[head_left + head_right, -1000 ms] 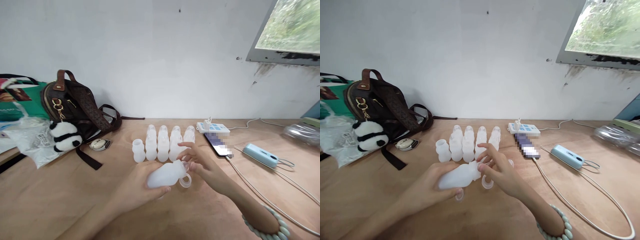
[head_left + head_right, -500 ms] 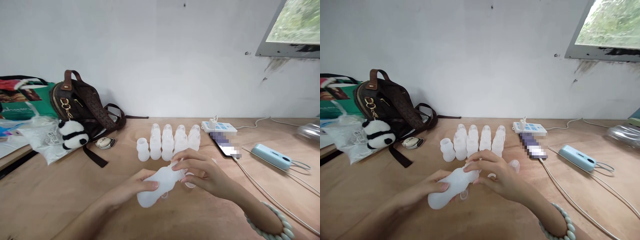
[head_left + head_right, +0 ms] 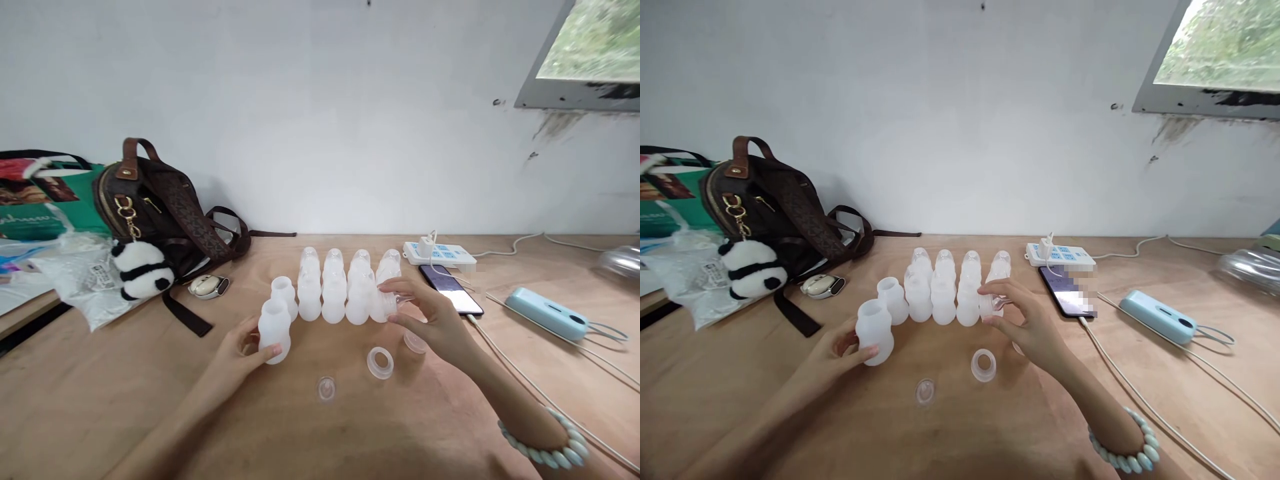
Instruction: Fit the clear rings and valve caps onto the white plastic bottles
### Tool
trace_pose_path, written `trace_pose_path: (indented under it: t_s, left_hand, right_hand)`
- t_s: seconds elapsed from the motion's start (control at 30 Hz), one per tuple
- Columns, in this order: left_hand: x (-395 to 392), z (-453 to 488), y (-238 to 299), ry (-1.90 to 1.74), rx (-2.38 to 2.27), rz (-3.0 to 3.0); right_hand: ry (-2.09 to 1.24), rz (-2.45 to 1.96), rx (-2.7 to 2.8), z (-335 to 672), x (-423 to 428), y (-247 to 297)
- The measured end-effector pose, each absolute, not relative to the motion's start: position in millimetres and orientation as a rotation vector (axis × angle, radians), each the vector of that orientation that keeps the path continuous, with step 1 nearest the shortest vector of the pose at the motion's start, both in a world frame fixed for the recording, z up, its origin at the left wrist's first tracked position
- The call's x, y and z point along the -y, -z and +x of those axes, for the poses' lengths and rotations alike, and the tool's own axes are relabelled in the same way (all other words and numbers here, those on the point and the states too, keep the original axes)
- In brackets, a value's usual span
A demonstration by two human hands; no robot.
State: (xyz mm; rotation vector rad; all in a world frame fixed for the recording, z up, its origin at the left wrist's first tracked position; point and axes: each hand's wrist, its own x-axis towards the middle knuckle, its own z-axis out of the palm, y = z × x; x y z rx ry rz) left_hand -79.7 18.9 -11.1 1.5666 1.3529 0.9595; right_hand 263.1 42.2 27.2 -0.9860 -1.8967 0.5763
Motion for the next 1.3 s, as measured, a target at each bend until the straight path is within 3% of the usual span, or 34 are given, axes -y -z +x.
trace_pose_path:
  t_s: [0.3,0.63,0.87,0.93,1.13,1.3]
  left_hand:
    - [-35.0,-69.6,9.9,-0.852,-1.806,1.813]
    - [-69.8,-72.2,9.2,-0.866,-1.751,1.956]
    - [-50.5,-71.9,-6.9,-1.649,-1.726,1.791]
    - [-39.5,-59.5,-19.1,-1.701,-1.608,1.789]
    - [-17.2,11.1,-32.3,-1.074,-1.025,1.42]
    - [-10.6,47.5,-21.8,-0.935,-0.764,1.052]
  right_hand:
    - [-0.511,-0.946,1.988,259.5,-38.7,-19.5]
    - [-0.616,-1.006,1.976,249.3,-31.0,-7.6]
    - [-0.531,-0.987,1.813,245.8,-33.2,-3.1]
    - [-0.442,-0.93,1.79,244.1,-31.9,-2.1]
    - [-0.232,-0.754,1.814,234.4,-20.2,-1.4]
    - [-0.084,-0.59,1.885,229.5,-13.1,-6.0]
